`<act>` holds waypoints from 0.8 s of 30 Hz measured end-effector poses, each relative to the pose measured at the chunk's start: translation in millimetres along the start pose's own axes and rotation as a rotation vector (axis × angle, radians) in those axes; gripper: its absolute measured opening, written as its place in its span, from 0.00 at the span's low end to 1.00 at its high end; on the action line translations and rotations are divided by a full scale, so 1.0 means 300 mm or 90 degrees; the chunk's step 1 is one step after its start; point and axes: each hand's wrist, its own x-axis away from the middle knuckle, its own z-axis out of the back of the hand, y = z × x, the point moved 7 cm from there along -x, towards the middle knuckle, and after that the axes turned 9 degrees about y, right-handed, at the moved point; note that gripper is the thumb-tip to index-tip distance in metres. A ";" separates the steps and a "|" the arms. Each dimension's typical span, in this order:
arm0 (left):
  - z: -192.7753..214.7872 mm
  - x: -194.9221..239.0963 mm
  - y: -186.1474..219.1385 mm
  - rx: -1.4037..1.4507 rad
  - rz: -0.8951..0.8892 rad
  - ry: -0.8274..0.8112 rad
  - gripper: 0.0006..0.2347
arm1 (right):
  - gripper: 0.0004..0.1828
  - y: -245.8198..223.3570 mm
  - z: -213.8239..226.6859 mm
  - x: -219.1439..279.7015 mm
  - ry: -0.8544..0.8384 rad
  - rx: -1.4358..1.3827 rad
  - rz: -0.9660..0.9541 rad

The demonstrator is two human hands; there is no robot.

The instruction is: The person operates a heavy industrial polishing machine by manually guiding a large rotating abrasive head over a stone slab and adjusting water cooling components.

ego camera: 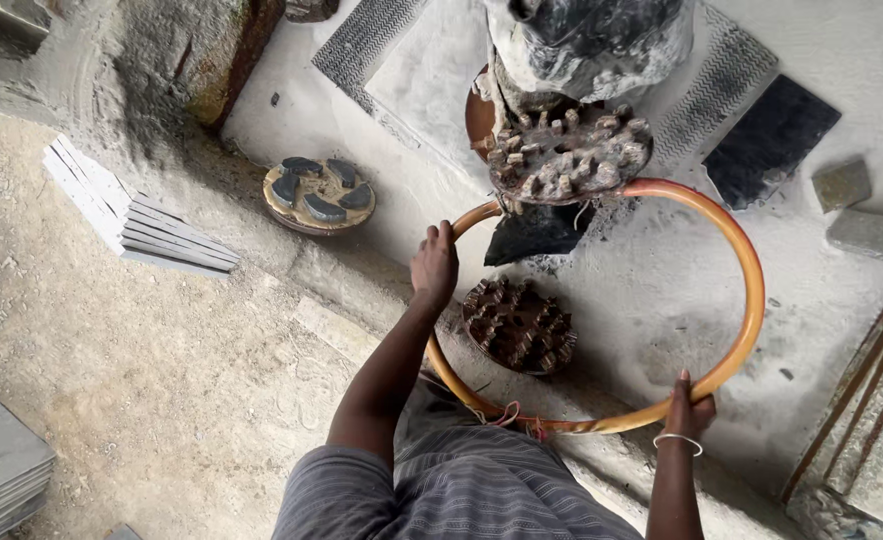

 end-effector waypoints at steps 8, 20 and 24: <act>0.107 -0.035 -0.360 -0.099 -0.027 0.082 0.04 | 0.14 -0.093 -0.159 0.017 -0.018 0.136 0.163; 0.263 -0.083 -0.534 -0.044 0.003 0.070 0.14 | 0.13 -0.070 -0.265 0.206 -0.007 0.202 0.156; 0.242 -0.140 -0.533 -0.067 0.023 0.038 0.10 | 0.14 -0.119 -0.312 0.168 -0.004 0.196 0.164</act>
